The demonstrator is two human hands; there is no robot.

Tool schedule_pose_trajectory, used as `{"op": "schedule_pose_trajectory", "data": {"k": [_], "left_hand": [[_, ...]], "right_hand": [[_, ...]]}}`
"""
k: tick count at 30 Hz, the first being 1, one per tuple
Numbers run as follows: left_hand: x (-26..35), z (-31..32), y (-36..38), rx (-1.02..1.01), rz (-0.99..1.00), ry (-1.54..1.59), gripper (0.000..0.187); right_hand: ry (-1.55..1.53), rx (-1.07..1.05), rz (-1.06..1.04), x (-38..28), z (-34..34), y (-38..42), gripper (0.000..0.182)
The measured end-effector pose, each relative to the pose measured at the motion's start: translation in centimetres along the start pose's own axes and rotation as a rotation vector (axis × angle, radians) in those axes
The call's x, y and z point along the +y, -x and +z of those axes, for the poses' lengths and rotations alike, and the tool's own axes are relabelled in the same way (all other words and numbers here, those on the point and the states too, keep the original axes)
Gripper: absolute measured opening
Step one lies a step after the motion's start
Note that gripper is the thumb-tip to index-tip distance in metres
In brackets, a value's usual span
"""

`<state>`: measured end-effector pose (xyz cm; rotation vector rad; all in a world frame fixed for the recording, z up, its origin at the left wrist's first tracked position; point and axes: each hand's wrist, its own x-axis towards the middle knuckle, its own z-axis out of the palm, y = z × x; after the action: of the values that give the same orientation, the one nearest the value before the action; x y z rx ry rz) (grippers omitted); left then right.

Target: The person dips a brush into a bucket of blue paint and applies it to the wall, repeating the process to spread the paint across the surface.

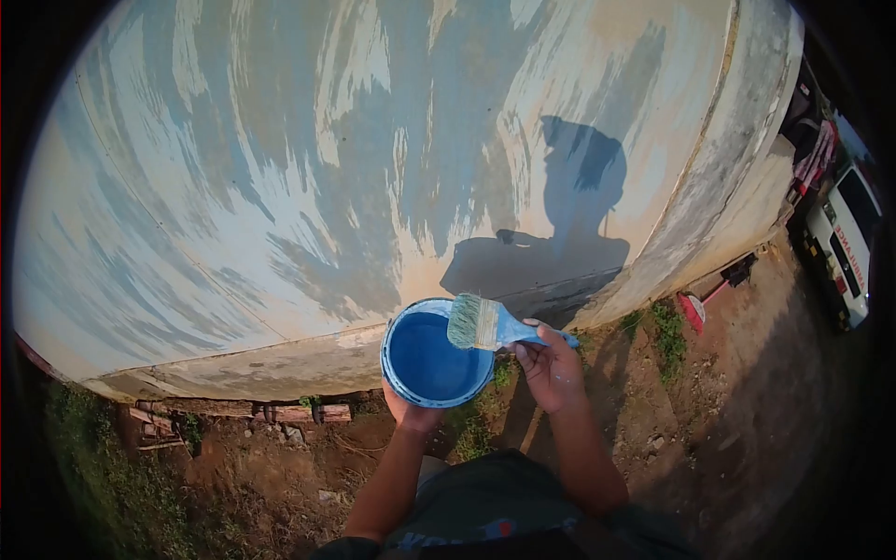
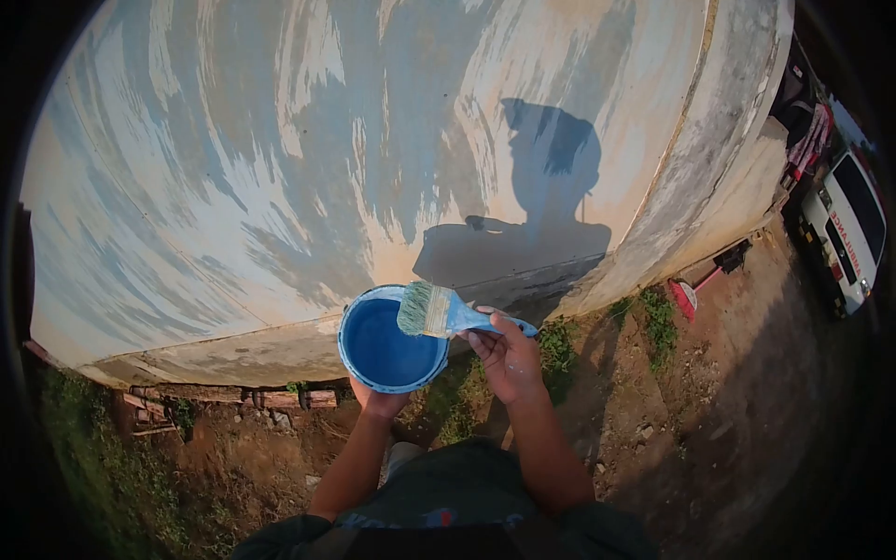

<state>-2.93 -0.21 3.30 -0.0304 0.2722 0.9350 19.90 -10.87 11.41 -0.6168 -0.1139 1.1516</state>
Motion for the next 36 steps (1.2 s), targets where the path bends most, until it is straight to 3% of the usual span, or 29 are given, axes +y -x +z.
{"op": "schedule_pose_trajectory", "data": {"k": [2, 6, 8, 10, 12, 14, 17, 20, 23, 26, 28, 32, 36], "left_hand": [[1.1, -0.3, 0.1, 0.009, 0.016, -0.058, 0.064], [4.4, -1.6, 0.3, -0.027, 0.064, -0.137, 0.065], [6.2, -2.9, 0.1, -0.021, 0.082, -0.166, 0.064], [8.2, -4.2, 0.0, 0.028, 0.148, -0.225, 0.063], [10.2, -4.2, 1.0, 0.059, 0.119, -0.211, 0.063], [12.3, -4.2, 1.4, -0.075, 0.028, -0.115, 0.060], [15.2, -4.1, 1.5, -0.104, -0.004, -0.169, 0.064], [19.0, -6.3, 0.3, 0.022, -0.049, -0.083, 0.071], [21.8, -7.8, -1.0, -0.009, -0.072, -0.314, 0.075], [22.8, -7.5, -2.6, 0.023, -0.117, -0.325, 0.075], [23.6, -7.5, -2.9, 0.037, -0.142, -0.336, 0.074], [24.2, -7.3, -3.7, 0.029, -0.169, -0.349, 0.074], [25.5, -8.1, -2.4, 0.010, -0.188, -0.340, 0.073]], "right_hand": [[0.042, -0.058, -0.020, 0.7, 0.1, 0.2, 0.029], [-0.059, 0.034, -0.115, 2.2, 0.1, -2.2, 0.029], [-0.028, 0.248, -0.221, 3.7, -0.5, -4.8, 0.030], [-0.011, 0.331, -0.241, 7.0, -1.8, -7.9, 0.033], [0.007, 0.422, -0.256, 11.3, -2.6, -10.5, 0.035], [-0.040, 0.536, -0.245, 15.9, -2.4, -12.9, 0.035], [-0.111, 0.710, -0.273, 20.7, -0.3, -15.8, 0.035], [-0.198, 0.845, -0.382, 23.6, 1.8, -18.8, 0.035], [-0.182, 0.817, -0.511, 24.5, 4.8, -21.0, 0.031], [-0.087, 0.777, -0.583, 24.1, 8.0, -18.2, 0.025], [-0.039, 0.597, -0.679, 23.7, 6.5, -16.1, 0.024], [0.106, 0.739, -0.752, 24.3, 1.2, -15.6, 0.022], [0.077, 0.895, -0.648, 27.9, -2.2, -19.3, 0.020]]}}
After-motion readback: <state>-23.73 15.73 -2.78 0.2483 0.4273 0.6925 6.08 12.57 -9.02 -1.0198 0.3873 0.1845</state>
